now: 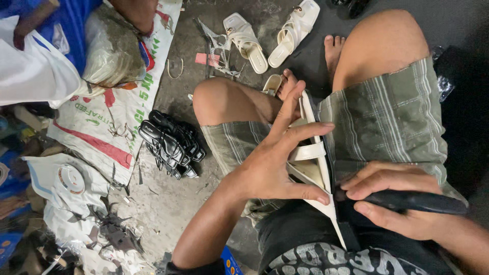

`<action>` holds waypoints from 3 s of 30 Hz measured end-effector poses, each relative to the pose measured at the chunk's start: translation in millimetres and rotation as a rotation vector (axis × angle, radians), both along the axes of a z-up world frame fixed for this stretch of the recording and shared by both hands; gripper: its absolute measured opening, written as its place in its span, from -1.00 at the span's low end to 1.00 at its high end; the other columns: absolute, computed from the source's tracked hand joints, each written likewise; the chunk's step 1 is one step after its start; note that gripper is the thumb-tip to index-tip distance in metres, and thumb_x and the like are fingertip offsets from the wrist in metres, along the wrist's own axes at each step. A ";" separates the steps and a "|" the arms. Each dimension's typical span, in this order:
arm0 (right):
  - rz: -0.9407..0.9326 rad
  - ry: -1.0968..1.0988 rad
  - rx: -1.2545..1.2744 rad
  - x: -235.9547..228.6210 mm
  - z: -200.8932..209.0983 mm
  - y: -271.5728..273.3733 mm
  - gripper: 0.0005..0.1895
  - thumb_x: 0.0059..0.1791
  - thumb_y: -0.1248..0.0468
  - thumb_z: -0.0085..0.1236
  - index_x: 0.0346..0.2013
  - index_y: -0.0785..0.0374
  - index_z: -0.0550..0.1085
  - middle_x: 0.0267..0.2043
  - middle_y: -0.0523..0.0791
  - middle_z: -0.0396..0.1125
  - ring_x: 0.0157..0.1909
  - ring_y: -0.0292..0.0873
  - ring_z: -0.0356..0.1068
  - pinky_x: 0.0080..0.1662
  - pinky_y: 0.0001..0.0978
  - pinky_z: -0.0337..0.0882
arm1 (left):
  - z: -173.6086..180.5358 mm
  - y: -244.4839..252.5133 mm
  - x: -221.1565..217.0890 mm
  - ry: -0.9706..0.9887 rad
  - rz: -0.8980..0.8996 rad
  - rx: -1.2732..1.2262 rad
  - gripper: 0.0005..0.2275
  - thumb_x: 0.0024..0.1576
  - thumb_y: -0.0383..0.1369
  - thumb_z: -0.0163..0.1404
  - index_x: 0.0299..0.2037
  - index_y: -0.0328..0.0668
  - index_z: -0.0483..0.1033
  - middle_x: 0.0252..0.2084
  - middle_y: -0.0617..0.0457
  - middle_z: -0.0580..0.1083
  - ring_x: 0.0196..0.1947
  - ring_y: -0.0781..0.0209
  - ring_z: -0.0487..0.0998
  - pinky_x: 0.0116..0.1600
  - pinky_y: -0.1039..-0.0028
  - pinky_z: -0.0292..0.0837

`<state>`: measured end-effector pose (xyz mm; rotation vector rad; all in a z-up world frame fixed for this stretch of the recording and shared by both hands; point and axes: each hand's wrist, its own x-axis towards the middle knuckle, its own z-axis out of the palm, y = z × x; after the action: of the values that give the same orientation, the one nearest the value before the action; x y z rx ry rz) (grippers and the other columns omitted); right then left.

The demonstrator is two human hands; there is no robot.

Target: The person sits on the floor and repairs white sandals by attaching black insoles. They heat the insoles over a small gas burner, press them into the sandals, and use a hammer to secure the attachment. The process is repeated for multiple sandals.

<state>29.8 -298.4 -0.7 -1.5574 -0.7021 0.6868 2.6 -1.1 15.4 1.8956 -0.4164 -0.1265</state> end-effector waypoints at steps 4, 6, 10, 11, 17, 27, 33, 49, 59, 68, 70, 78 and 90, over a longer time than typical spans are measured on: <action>0.116 0.063 0.020 13.8 4.0 1.8 -0.80 -0.09 0.25 0.35 -0.20 0.23 0.64 -0.17 -0.06 0.55 -0.10 -0.11 0.57 -0.10 -0.33 0.56 | 1.5 -9.1 -1.8 0.091 0.001 0.004 -0.16 -0.12 0.06 0.41 0.37 0.10 0.29 0.65 -0.30 -0.31 0.65 -0.25 -0.27 0.64 0.09 0.11; 0.179 0.009 0.000 25.9 8.0 0.7 -0.79 -0.09 0.23 0.34 -0.19 0.20 0.64 -0.16 -0.07 0.60 -0.08 -0.11 0.56 -0.12 -0.36 0.59 | 2.9 -10.8 1.2 0.106 0.004 -0.004 -0.12 -0.13 0.05 0.41 0.41 0.08 0.24 0.64 -0.32 -0.32 0.67 -0.27 -0.26 0.64 0.10 0.14; 0.120 -0.077 0.061 34.2 12.6 6.3 -0.81 -0.10 0.25 0.34 -0.22 0.20 0.62 -0.15 -0.08 0.59 -0.07 -0.10 0.58 -0.05 -0.32 0.58 | 10.5 -2.7 7.9 0.059 0.054 -0.021 0.03 -0.23 0.00 0.41 0.48 0.04 0.09 0.63 -0.36 -0.33 0.67 -0.33 -0.31 0.64 0.01 0.01; 0.066 -0.072 0.034 31.8 14.8 8.3 -0.82 -0.10 0.26 0.35 -0.23 0.21 0.62 -0.14 -0.07 0.59 -0.08 -0.10 0.58 -0.06 -0.33 0.57 | 12.3 -0.2 9.0 0.048 0.051 -0.011 -0.02 -0.17 -0.04 0.44 0.47 0.08 0.12 0.62 -0.29 -0.28 0.66 -0.26 -0.27 0.62 0.06 0.04; -0.033 -0.203 0.086 19.4 18.3 15.2 -0.84 -0.11 0.27 0.33 -0.27 0.23 0.61 -0.18 -0.04 0.56 -0.04 -0.06 0.60 -0.04 -0.32 0.60 | 17.6 -1.1 5.2 0.097 0.115 -0.044 -0.03 -0.08 -0.11 0.46 0.51 0.04 0.07 0.59 -0.12 -0.04 0.63 -0.10 -0.06 0.64 0.15 0.17; 0.007 -0.211 0.065 37.0 30.7 11.9 -0.84 -0.11 0.30 0.33 -0.26 0.24 0.61 -0.16 -0.03 0.57 -0.05 -0.10 0.57 -0.07 -0.39 0.61 | 30.1 -7.8 7.1 0.050 0.173 0.031 -0.04 -0.12 -0.19 0.46 0.51 -0.03 0.16 0.54 -0.08 0.07 0.70 -0.18 -0.10 0.68 0.07 0.10; 0.047 -0.064 0.059 49.8 30.0 4.8 -0.86 -0.09 0.34 0.32 -0.25 0.27 0.63 -0.16 -0.05 0.52 -0.12 -0.13 0.58 -0.08 -0.34 0.55 | 38.6 -6.8 6.9 0.050 0.131 -0.026 -0.17 0.00 -0.29 0.38 0.50 0.02 0.17 0.55 -0.07 0.08 0.59 -0.05 0.09 0.59 0.18 0.20; 0.015 -0.210 -0.012 80.2 48.3 25.6 -0.86 -0.09 0.33 0.29 -0.26 0.27 0.61 -0.15 -0.06 0.56 -0.01 -0.11 0.57 0.02 -0.28 0.53 | 38.2 -10.1 35.3 0.112 0.273 -0.113 -0.01 -0.12 -0.27 0.42 0.54 -0.06 0.06 0.62 -0.21 0.02 0.57 -0.09 0.24 0.42 0.21 0.47; -0.192 -0.101 0.045 37.1 0.3 9.4 -0.85 -0.15 0.38 0.29 -0.30 0.34 0.60 -0.21 0.02 0.56 -0.12 -0.07 0.59 -0.07 -0.30 0.60 | 5.2 -8.3 8.9 0.028 0.165 -0.040 -0.27 0.05 -0.15 0.37 0.41 -0.08 0.29 0.50 -0.18 0.20 0.62 -0.20 0.04 0.69 0.06 -0.14; 0.102 -0.221 -0.015 61.5 35.6 2.5 -0.80 -0.10 0.23 0.37 -0.21 0.18 0.65 -0.16 -0.11 0.56 -0.21 -0.24 0.60 -0.24 -0.47 0.57 | 6.9 -29.2 2.2 0.025 0.167 -0.196 -0.34 0.01 -0.17 0.39 0.32 -0.03 0.37 0.43 -0.06 0.22 0.42 0.05 0.30 0.49 0.28 0.29; 0.210 -0.172 -0.137 70.6 34.2 -1.6 -0.77 -0.12 0.20 0.40 -0.19 0.13 0.69 -0.16 -0.16 0.57 -0.26 -0.28 0.58 -0.29 -0.48 0.54 | 7.1 -29.5 -0.3 0.034 0.157 -0.187 -0.34 0.01 -0.18 0.39 0.31 -0.04 0.39 0.41 -0.06 0.22 0.41 0.06 0.30 0.50 0.29 0.33; 0.024 -0.255 0.079 66.0 40.9 10.1 -0.81 -0.09 0.27 0.34 -0.20 0.21 0.62 -0.16 -0.10 0.58 -0.16 -0.20 0.57 -0.20 -0.45 0.60 | 17.6 -21.2 13.0 -0.053 0.183 -0.173 -0.48 0.07 -0.23 0.36 0.22 -0.08 0.49 0.32 -0.02 0.36 0.36 0.13 0.33 0.64 0.16 -0.19; -0.040 -0.339 0.085 62.5 44.7 7.5 -0.83 -0.15 0.28 0.39 -0.28 0.21 0.63 -0.19 -0.09 0.59 -0.17 -0.19 0.58 -0.15 -0.40 0.54 | 28.7 -28.8 13.6 -0.021 0.208 -0.200 -0.65 0.09 -0.25 0.34 0.04 -0.08 0.61 0.12 0.06 0.43 0.22 0.20 0.38 0.57 0.15 -0.11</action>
<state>92.3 -290.9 43.9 -1.6218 -0.9359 0.3599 16.3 -29.9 44.1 1.7320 -0.2344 0.0715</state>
